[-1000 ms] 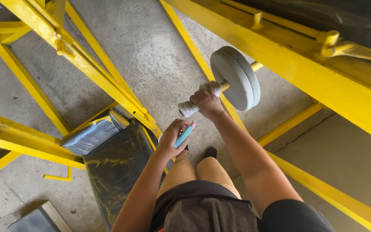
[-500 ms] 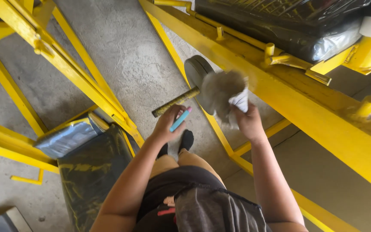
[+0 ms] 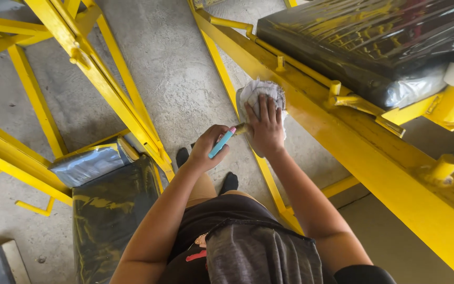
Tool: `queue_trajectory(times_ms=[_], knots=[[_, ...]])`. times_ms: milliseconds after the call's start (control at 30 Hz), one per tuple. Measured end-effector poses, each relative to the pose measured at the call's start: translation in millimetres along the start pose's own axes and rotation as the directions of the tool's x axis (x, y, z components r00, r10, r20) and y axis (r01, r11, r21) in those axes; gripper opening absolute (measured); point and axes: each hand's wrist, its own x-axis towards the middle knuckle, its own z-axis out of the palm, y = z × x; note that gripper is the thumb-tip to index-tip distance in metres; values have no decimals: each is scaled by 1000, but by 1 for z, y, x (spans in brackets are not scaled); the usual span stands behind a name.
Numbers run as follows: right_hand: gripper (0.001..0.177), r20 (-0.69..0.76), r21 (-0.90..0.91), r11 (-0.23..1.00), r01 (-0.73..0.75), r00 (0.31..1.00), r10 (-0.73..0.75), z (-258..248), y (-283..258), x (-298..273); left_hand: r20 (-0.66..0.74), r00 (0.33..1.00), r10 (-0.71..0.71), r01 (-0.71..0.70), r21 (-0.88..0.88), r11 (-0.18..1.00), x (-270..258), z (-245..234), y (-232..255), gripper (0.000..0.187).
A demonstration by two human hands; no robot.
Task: Cleaning and wiping down yellow weight training machines with a spray bottle and a cloth.
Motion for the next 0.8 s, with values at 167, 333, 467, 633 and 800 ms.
queue_trajectory(times_ms=[167, 333, 467, 633, 800], knots=[[62, 200, -76, 997, 1, 980, 14, 47, 14, 75, 76, 997, -20, 23, -40, 999, 24, -24, -19, 39], [50, 410, 7, 982, -187, 897, 168, 91, 17, 132, 205, 977, 50, -24, -128, 992, 62, -54, -38, 39], [37, 483, -164, 942, -292, 809, 335, 117, 1, 148, 314, 933, 177, -130, -164, 978, 97, -77, -47, 40], [31, 390, -288, 894, -343, 811, 436, 78, -20, 123, 478, 865, 154, -84, -165, 983, 130, -84, -68, 39], [67, -85, -24, 881, -472, 879, 468, 2, -44, 50, 535, 790, 300, -286, -112, 952, 157, -65, -76, 39]])
